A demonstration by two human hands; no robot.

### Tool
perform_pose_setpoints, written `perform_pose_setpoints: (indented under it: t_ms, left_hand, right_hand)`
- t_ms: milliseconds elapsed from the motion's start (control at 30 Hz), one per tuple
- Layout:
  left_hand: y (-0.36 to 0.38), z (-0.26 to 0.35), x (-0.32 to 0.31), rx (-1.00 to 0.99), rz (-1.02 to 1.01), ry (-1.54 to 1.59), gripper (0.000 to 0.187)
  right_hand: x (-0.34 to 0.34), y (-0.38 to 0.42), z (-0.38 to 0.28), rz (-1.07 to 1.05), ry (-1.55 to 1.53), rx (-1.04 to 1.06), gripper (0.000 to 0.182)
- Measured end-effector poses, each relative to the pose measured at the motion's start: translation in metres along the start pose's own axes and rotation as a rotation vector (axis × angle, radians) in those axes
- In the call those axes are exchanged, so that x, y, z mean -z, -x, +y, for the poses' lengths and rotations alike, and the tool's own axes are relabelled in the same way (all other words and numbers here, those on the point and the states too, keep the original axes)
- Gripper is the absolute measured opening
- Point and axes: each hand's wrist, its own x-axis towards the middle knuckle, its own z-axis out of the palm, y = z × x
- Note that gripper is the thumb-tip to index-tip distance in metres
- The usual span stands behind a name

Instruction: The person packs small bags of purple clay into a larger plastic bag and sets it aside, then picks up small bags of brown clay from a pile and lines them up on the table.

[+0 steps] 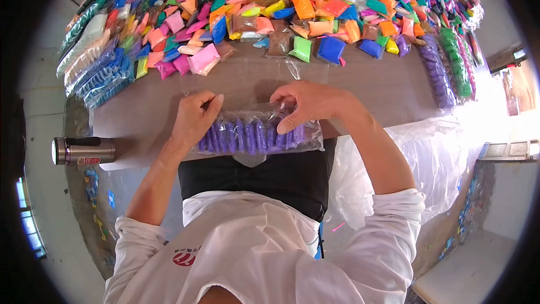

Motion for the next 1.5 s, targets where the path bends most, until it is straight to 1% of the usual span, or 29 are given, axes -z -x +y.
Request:
perform_pose_setpoints:
  t_ms: [67, 167, 267, 333, 367, 467, 567, 667, 767, 867, 967, 1067, 1167, 1267, 1400, 1500]
  left_hand:
    - [0.0, -0.001, -0.001, -0.013, 0.007, -0.003, 0.028]
    - [0.001, -0.003, -0.001, -0.023, 0.015, -0.002, 0.028]
    - [0.002, -0.002, -0.001, -0.027, 0.013, -0.006, 0.028]
    - [0.002, 0.0, -0.001, -0.02, 0.007, -0.011, 0.028]
    - [0.002, 0.001, -0.001, -0.011, 0.002, -0.015, 0.029]
    - [0.003, 0.0, -0.002, -0.008, 0.004, -0.01, 0.029]
    - [0.003, -0.002, 0.0, 0.004, 0.004, 0.005, 0.03]
    - [0.005, -0.002, 0.0, 0.021, -0.005, 0.019, 0.03]
    - [0.004, 0.001, 0.001, 0.026, -0.012, 0.041, 0.03]
    - [0.003, -0.001, 0.001, 0.021, -0.024, 0.045, 0.032]
    - [0.003, -0.003, 0.003, 0.023, -0.053, 0.024, 0.034]
    - [0.004, -0.006, 0.005, -0.003, -0.098, 0.024, 0.036]
    - [0.004, -0.007, 0.008, -0.057, -0.163, 0.007, 0.038]
    - [0.006, -0.004, 0.014, -0.085, -0.214, -0.051, 0.037]
    - [0.005, 0.008, 0.02, -0.13, -0.263, -0.111, 0.035]
    - [0.004, 0.012, 0.013, -0.224, -0.173, -0.084, 0.034]
  right_hand:
    - [-0.001, 0.004, -0.005, 0.053, 0.065, 0.047, 0.071]
    - [-0.003, 0.014, -0.017, 0.179, 0.266, -0.07, 0.059]
    - [-0.005, 0.019, -0.02, 0.172, 0.314, -0.086, 0.051]
    - [-0.004, 0.019, -0.024, 0.111, 0.317, -0.099, 0.048]
    - [-0.003, 0.018, -0.025, 0.08, 0.318, -0.105, 0.047]
    - [0.003, 0.015, -0.021, -0.037, 0.151, -0.188, 0.048]
    - [0.002, 0.015, -0.014, 0.075, 0.169, 0.016, 0.046]
    - [-0.011, 0.013, -0.014, 0.183, 0.16, 0.131, 0.04]
    - [-0.008, 0.01, -0.04, 0.021, 0.291, -0.123, 0.042]
    - [-0.003, 0.006, -0.03, -0.033, 0.256, -0.106, 0.039]
    - [-0.002, 0.005, -0.021, -0.028, 0.045, -0.071, 0.031]
    - [-0.003, 0.003, -0.01, 0.013, -0.02, -0.021, 0.024]
    - [0.001, 0.003, -0.009, 0.034, 0.129, -0.132, 0.02]
    - [0.001, 0.002, -0.005, 0.047, 0.102, -0.169, 0.02]
    - [-0.006, 0.002, -0.012, 0.082, 0.063, -0.183, 0.015]
    - [-0.007, 0.001, -0.012, 0.093, 0.05, -0.16, 0.012]
